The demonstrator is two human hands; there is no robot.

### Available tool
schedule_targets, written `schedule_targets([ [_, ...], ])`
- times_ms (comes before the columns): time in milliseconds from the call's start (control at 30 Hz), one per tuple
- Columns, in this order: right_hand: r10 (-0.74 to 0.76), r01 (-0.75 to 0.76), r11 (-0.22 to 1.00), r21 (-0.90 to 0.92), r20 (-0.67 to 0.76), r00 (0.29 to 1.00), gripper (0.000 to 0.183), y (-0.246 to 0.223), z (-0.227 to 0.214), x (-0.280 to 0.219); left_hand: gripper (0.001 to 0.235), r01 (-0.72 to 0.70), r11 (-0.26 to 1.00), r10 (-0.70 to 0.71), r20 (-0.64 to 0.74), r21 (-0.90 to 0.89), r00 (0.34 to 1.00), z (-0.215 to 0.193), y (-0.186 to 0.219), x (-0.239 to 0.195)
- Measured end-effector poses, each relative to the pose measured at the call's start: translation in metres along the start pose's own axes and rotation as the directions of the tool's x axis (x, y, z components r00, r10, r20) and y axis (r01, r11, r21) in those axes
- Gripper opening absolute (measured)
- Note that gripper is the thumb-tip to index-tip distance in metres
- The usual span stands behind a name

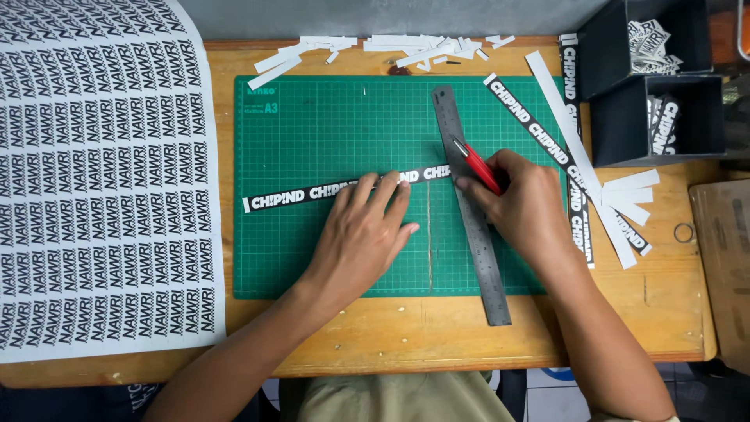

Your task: The person uses a red utility knife and a metal ruler to cut individual stickers from a long strip on a green cutting mat. They repeatedly align the ruler and slice along the edges to separate the stickers, then move the cut pieces aside.

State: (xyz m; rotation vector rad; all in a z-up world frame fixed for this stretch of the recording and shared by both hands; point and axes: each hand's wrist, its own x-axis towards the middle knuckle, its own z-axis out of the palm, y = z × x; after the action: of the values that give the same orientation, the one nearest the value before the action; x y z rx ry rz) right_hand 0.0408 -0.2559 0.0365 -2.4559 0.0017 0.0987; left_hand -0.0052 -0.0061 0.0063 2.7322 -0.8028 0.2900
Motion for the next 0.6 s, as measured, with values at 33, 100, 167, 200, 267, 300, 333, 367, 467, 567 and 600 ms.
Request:
schedule_targets([
  [33,0.002,-0.002,1.000,0.003,-0.003,1.000,0.028,0.001,-0.004,0.002,0.053,-0.004,1.000,0.004,0.002,0.002,1.000,0.003,0.000,0.000],
  [100,-0.032,0.032,0.999,-0.043,-0.004,0.999,0.032,0.003,-0.013,0.004,0.049,-0.010,1.000,0.011,-0.084,0.010,0.996,0.008,-0.001,-0.001],
  [167,-0.051,0.049,0.997,-0.053,-0.042,0.998,0.028,0.021,-0.018,0.008,0.049,-0.014,1.000,0.012,-0.125,-0.019,0.992,0.012,0.000,0.001],
  [200,-0.071,0.066,0.996,-0.065,-0.082,0.994,0.024,0.030,-0.019,0.009,0.049,-0.021,0.999,0.012,-0.168,-0.049,0.986,0.014,0.001,0.002],
  [267,-0.079,0.077,0.997,-0.022,-0.117,0.990,0.019,0.042,-0.020,0.016,0.051,-0.031,0.995,0.013,-0.184,-0.097,0.983,0.016,0.008,0.008],
  [300,-0.087,0.090,0.996,0.014,-0.150,0.985,0.014,0.049,-0.021,0.019,0.053,-0.038,0.988,0.007,-0.202,-0.150,0.979,0.016,0.011,0.011],
  [333,-0.084,0.088,0.996,0.016,-0.160,0.984,0.014,0.046,-0.024,0.020,0.053,-0.049,0.988,0.018,-0.204,-0.148,0.979,0.014,0.019,0.017],
  [367,-0.074,0.085,0.995,0.054,-0.174,0.982,0.010,0.044,-0.026,0.022,0.064,-0.046,0.988,0.018,-0.185,-0.149,0.983,0.011,0.026,0.023],
  [467,-0.058,0.073,0.993,0.090,-0.158,0.986,0.010,0.042,-0.029,0.022,0.080,-0.037,0.990,0.015,-0.164,-0.135,0.986,0.025,0.039,0.034],
  [567,-0.060,0.067,0.996,0.060,-0.115,0.992,0.013,0.062,-0.020,0.027,0.086,-0.043,0.994,0.027,-0.160,-0.099,0.987,0.042,0.038,0.045],
  [600,-0.072,0.075,0.997,0.025,-0.107,0.992,0.015,0.071,-0.016,0.034,0.088,-0.056,0.995,0.042,-0.166,-0.080,0.985,0.046,0.034,0.052],
])
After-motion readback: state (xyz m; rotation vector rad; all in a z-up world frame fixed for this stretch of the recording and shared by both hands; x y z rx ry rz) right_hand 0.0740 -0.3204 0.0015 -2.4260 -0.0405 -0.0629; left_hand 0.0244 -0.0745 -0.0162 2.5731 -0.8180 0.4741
